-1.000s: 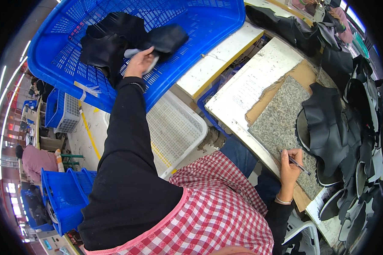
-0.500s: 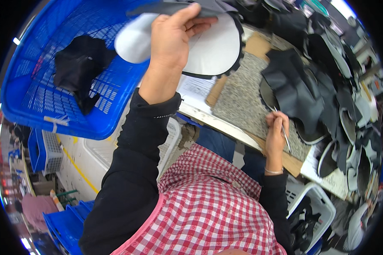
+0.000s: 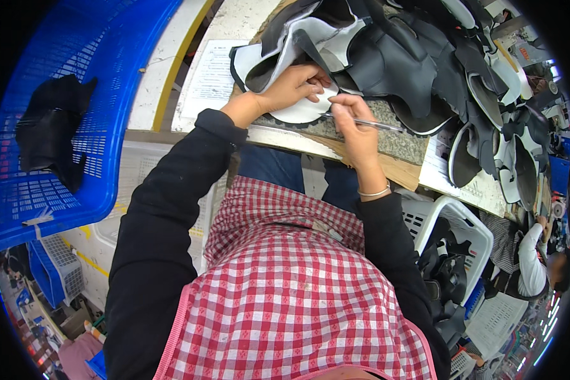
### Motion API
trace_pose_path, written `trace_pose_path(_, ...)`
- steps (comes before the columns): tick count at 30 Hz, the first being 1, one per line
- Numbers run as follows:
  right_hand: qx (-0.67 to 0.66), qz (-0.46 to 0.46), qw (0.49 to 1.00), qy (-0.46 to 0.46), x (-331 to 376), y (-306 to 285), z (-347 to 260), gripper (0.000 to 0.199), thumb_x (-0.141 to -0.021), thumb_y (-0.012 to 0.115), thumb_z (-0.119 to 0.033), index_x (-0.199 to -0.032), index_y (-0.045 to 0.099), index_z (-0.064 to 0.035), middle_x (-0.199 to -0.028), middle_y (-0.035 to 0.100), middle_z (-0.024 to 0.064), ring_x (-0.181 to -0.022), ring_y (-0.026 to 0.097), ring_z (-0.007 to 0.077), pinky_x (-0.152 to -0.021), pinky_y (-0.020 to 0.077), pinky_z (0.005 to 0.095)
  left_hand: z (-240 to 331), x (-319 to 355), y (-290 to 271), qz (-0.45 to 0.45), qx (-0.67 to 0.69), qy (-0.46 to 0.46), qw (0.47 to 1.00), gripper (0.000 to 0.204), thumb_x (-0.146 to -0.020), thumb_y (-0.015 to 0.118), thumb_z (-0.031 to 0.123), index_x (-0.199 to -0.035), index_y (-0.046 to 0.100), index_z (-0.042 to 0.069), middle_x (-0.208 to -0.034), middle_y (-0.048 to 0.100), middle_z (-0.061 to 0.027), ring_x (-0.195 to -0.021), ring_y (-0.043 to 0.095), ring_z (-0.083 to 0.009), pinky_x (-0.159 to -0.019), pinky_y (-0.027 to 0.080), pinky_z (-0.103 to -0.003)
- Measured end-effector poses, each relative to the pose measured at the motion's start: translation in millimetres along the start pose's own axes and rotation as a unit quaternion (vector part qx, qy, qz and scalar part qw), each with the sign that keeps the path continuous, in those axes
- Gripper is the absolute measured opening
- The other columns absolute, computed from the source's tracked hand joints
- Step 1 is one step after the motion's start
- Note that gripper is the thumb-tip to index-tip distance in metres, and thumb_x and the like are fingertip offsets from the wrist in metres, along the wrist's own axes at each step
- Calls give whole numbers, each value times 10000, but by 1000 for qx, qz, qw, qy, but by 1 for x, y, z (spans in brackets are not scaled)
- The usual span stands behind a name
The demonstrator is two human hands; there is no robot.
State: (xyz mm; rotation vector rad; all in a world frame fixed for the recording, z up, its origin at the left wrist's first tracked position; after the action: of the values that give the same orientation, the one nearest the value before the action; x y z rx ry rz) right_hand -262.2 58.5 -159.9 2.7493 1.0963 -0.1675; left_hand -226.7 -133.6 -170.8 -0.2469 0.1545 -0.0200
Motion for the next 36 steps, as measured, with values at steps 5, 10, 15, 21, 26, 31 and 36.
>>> trace_pose_path(5,156,26,986,-53,-4,18,-2,272,-951,774,-151,-826,552,-56,-716,567,-44,-662,465,31,-593,392,216,16,5,7,36,-222,105,969,330,-961,582,7,-1280,648,61,-1256,644,-130,-1167,639,-289,-968,540,-380)
trace_pose_path(10,193,55,977,-79,-9,23,6,297,-935,791,-168,-798,558,-48,-678,591,-16,-645,488,53,-581,418,245,14,5,8,43,-216,147,964,367,-920,598,-15,-1268,659,82,-1268,644,-128,-1202,608,-342,-1011,495,-422)
trace_pose_path(15,279,56,951,-123,-9,25,4,308,-923,796,-189,-792,563,-36,-675,629,23,-616,523,77,-574,445,266,13,5,9,51,-246,144,957,380,-914,604,-36,-1267,669,90,-1255,654,-124,-1171,625,-343,-974,515,-418)
trace_pose_path(21,264,62,959,-80,-11,24,5,305,-916,784,-170,-760,562,-31,-666,638,37,-612,545,88,-578,461,282,10,4,9,60,-244,143,957,359,-917,604,-35,-1246,686,85,-1242,660,-125,-1151,635,-343,-966,519,-416)
trace_pose_path(26,163,37,985,-32,-7,19,6,268,-954,749,-141,-800,549,-54,-714,543,-32,-682,435,43,-594,363,235,27,7,9,61,-254,137,956,349,-920,617,-16,-1248,687,81,-1237,653,-135,-1145,639,-343,-968,521,-409)
trace_pose_path(31,-42,63,997,-11,4,-7,0,219,-999,695,-162,-894,520,-83,-813,586,-14,-749,501,51,-686,445,237,99,29,10,161,-461,250,836,404,-833,677,1,-1229,684,82,-1246,617,-138,-1218,565,-353,-1018,475,-423)
trace_pose_path(36,-10,-10,999,-30,4,-8,5,211,-984,723,-152,-907,541,-79,-824,585,-27,-773,533,42,-689,444,220,114,24,-59,320,-597,-37,735,439,-797,773,120,-1229,704,80,-1197,681,-146,-1134,636,-327,-986,486,-398)
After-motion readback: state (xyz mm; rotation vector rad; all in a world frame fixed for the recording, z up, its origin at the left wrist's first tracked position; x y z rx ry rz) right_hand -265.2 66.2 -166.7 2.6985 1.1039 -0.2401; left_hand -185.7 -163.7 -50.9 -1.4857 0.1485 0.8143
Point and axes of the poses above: each hand's wrist, its own x-axis away from the middle knuckle, its own y-axis out of the palm, z = x × y, the point moved 4 cm from there along -x, towards the middle knuckle
